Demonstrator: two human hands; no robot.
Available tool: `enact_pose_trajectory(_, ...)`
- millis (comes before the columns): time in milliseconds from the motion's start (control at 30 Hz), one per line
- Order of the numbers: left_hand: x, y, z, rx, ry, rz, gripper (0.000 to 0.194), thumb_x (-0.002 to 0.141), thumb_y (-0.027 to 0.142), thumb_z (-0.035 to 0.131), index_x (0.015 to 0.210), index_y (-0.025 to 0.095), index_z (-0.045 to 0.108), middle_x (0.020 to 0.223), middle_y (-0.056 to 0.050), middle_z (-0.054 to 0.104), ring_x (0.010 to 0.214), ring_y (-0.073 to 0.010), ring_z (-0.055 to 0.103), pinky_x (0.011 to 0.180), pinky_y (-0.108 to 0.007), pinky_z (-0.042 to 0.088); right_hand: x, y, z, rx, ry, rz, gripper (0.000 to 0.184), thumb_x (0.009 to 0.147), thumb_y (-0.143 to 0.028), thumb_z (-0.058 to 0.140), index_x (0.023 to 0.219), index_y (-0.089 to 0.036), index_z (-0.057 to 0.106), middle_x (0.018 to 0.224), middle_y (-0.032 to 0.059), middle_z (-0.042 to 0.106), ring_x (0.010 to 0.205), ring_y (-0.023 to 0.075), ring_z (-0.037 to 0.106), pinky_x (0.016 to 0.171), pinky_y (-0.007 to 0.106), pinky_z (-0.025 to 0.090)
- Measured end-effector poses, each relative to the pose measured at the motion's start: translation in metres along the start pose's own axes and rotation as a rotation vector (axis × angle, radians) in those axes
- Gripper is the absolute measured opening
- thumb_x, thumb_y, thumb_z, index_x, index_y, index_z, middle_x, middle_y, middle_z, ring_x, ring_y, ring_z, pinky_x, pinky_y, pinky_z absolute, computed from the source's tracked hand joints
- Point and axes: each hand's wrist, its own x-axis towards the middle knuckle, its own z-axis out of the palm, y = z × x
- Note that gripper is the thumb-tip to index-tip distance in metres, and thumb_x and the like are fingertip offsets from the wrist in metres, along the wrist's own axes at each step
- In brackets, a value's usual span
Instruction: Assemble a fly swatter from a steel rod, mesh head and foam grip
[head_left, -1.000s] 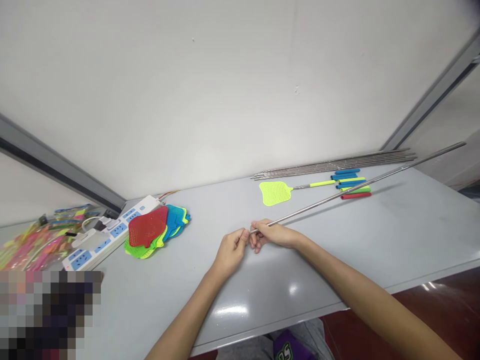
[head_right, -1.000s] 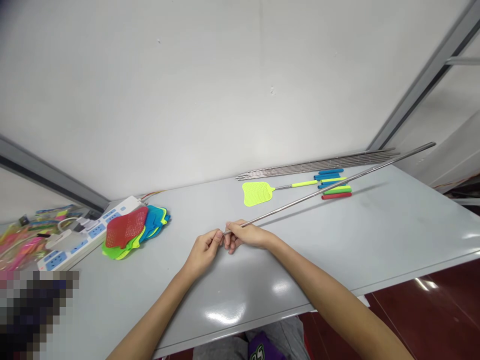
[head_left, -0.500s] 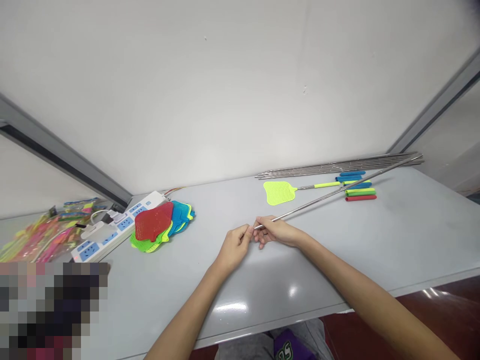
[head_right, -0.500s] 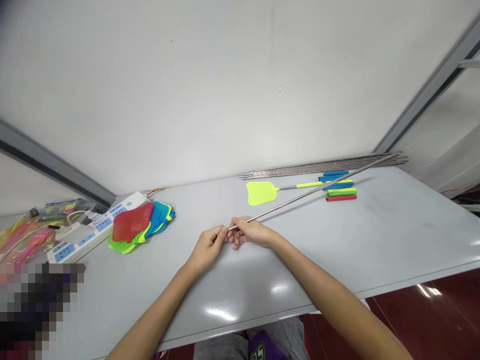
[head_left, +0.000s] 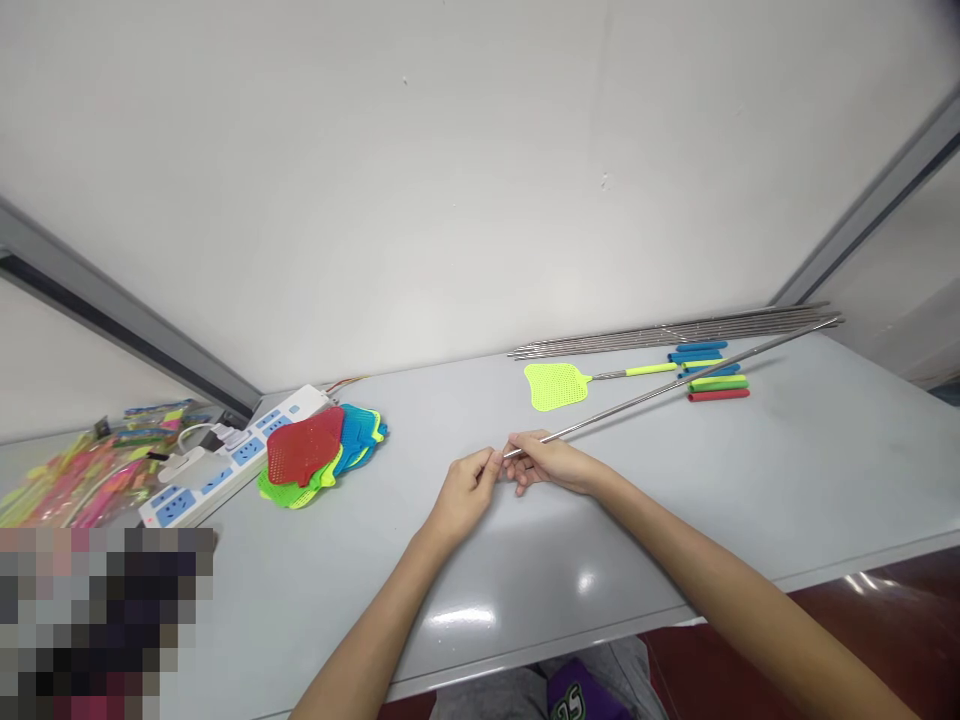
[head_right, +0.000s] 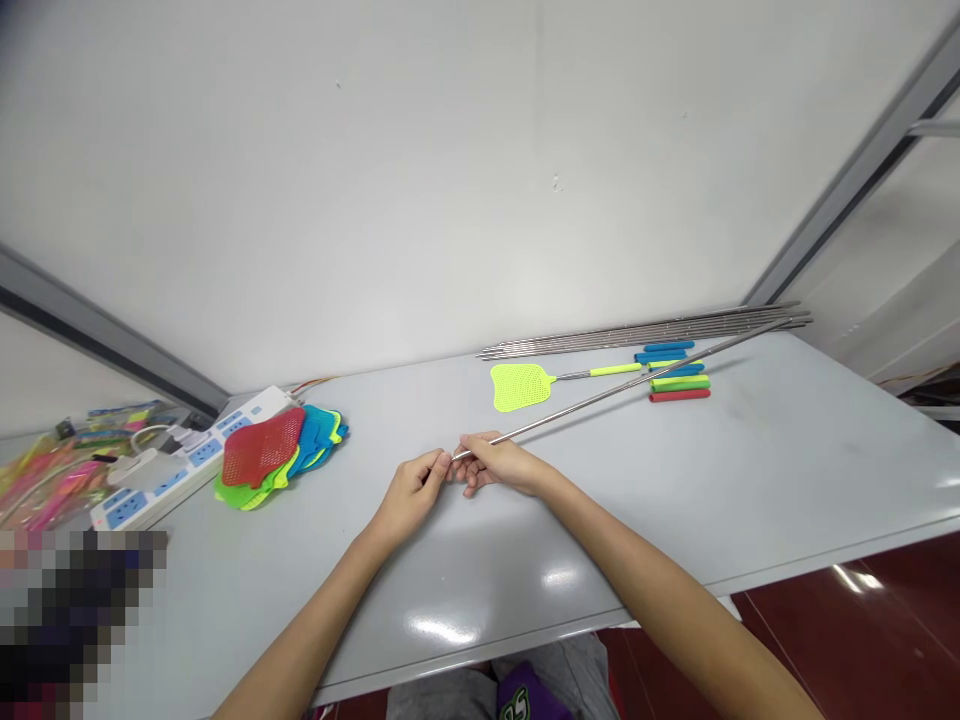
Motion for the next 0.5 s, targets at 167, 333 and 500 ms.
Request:
enact_pose_trajectory(167, 0.0002, 0.0004, -0.0013, 0.023, 0.034, -0.006, 0.034, 0.082, 0.037, 0.027, 0.060, 0.016, 0.045, 0.054, 0.004, 0.042, 0.052, -0.0076, 0.037, 0.051, -0.020, 0.029, -0.0001, -0.0001, 0.0008, -0.019, 0.007, 0.009, 0.032, 0.078, -0.037, 0.040, 0.073, -0.010, 0.054, 0.061, 0.0045, 0.054, 0.050, 0.0094, 0.050, 0.057, 0.032, 0.048)
enact_pose_trajectory(333, 0.0006, 0.0013, -0.0033, 0.038, 0.066, -0.001, 0.033, 0.081, 0.036, 0.028, 0.062, 0.016, 0.045, 0.054, 0.004, 0.040, 0.051, -0.0077, 0.034, 0.051, -0.020, 0.028, -0.0007, -0.0002, 0.0020, -0.005, 0.016, 0.008, 0.032, 0.078, -0.040, 0.041, 0.080, -0.010, 0.053, 0.058, 0.0033, 0.054, 0.049, 0.0104, 0.051, 0.056, 0.032, 0.048)
enact_pose_trajectory(500, 0.0008, 0.0003, -0.0033, 0.031, 0.071, -0.002, 0.032, 0.082, 0.036, 0.029, 0.061, 0.016, 0.044, 0.053, 0.004, 0.038, 0.051, -0.0071, 0.033, 0.051, -0.019, 0.027, -0.0004, -0.0005, 0.0027, -0.011, 0.025, 0.011, 0.031, 0.078, -0.040, 0.041, 0.079, -0.011, 0.052, 0.058, 0.0030, 0.054, 0.046, 0.0097, 0.050, 0.056, 0.032, 0.049)
